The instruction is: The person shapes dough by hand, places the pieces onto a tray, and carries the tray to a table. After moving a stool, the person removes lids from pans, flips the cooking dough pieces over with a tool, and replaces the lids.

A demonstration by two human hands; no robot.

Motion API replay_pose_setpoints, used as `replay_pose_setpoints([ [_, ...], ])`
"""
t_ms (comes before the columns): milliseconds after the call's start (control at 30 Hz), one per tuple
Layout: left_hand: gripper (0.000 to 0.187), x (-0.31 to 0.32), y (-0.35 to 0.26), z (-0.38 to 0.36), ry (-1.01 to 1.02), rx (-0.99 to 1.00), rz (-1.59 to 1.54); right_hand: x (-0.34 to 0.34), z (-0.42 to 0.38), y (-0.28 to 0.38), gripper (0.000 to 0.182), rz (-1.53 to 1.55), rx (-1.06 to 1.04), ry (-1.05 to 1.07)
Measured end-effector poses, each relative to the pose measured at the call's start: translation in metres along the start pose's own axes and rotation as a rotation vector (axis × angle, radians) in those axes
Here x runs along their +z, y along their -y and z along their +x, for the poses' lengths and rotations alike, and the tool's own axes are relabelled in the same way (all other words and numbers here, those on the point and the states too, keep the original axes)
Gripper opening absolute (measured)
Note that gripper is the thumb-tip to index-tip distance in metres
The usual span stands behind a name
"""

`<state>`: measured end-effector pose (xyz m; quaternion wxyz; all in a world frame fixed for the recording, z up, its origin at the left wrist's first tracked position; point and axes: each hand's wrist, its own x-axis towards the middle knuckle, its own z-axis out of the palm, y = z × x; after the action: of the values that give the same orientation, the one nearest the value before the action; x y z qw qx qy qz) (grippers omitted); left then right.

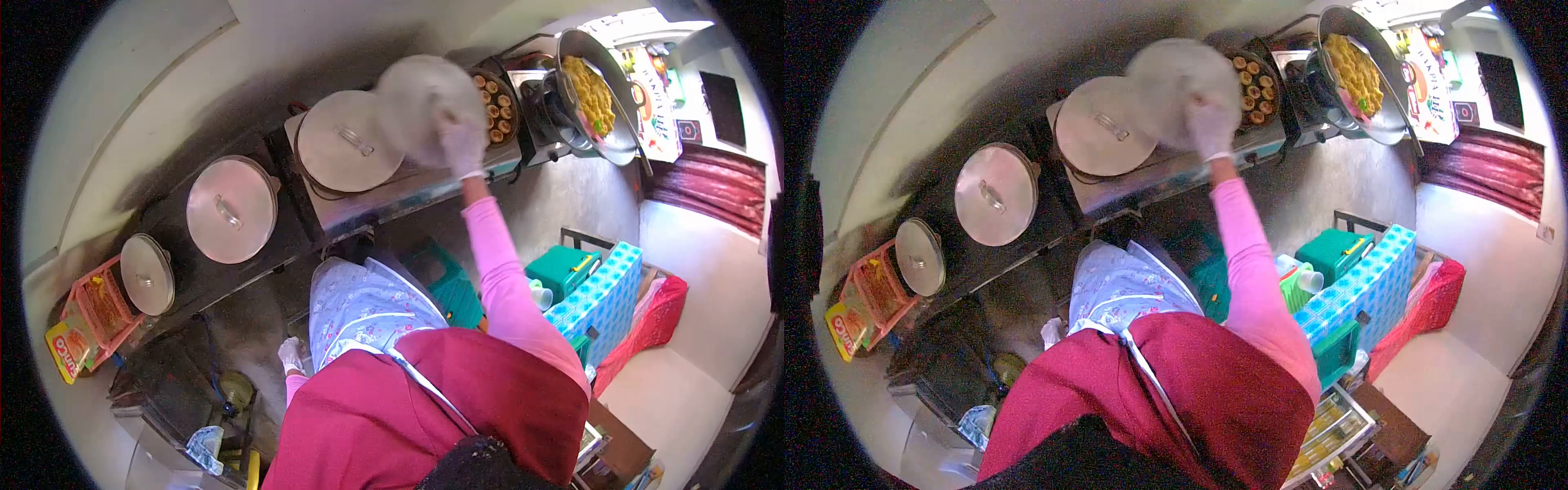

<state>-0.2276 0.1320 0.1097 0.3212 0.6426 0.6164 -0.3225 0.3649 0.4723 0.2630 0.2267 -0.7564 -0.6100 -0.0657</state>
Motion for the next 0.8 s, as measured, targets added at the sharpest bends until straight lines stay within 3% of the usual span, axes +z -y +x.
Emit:
replay_pose_setpoints([
  [67,0.013,-0.008,-0.013,-0.002,0.061,-0.129,-0.037,0.013,0.016,-0.09,0.038,-0.181,0.361,0.048],
  [100,0.014,0.021,0.003,0.011,0.107,-0.317,-0.417,-0.003,0.025,-0.099,0.042,-0.146,0.371,0.008],
  [133,0.015,0.018,-0.002,0.009,0.074,-0.227,-0.295,0.008,0.027,-0.128,0.043,-0.144,0.351,0.016],
  [233,0.015,0.013,-0.005,0.005,-0.092,0.03,-0.022,0.029,0.038,-0.159,0.042,-0.177,0.547,0.081],
  [300,0.013,0.016,-0.012,0.0,-0.193,-0.099,-0.766,0.053,0.036,-0.179,0.042,-0.209,0.556,0.105],
  [367,0.009,-0.014,-0.036,-0.014,-0.131,-0.419,-1.391,0.059,0.034,-0.181,0.043,-0.205,0.523,0.112],
  [500,0.01,-0.028,-0.047,-0.021,-0.091,-0.569,-1.465,0.044,0.034,-0.159,0.045,-0.136,0.662,0.166],
  [567,0.01,-0.026,-0.049,-0.023,-0.088,-0.605,-1.504,0.047,0.032,-0.166,0.045,-0.157,0.593,0.177],
  [700,0.009,0.003,-0.035,-0.021,-0.177,-0.319,-1.219,0.038,0.024,-0.139,0.037,-0.143,0.49,0.012],
  [800,0.007,0.025,-0.025,-0.004,-0.212,-0.213,-1.092,0.019,0.015,-0.038,0.025,0.007,0.222,0.312],
])
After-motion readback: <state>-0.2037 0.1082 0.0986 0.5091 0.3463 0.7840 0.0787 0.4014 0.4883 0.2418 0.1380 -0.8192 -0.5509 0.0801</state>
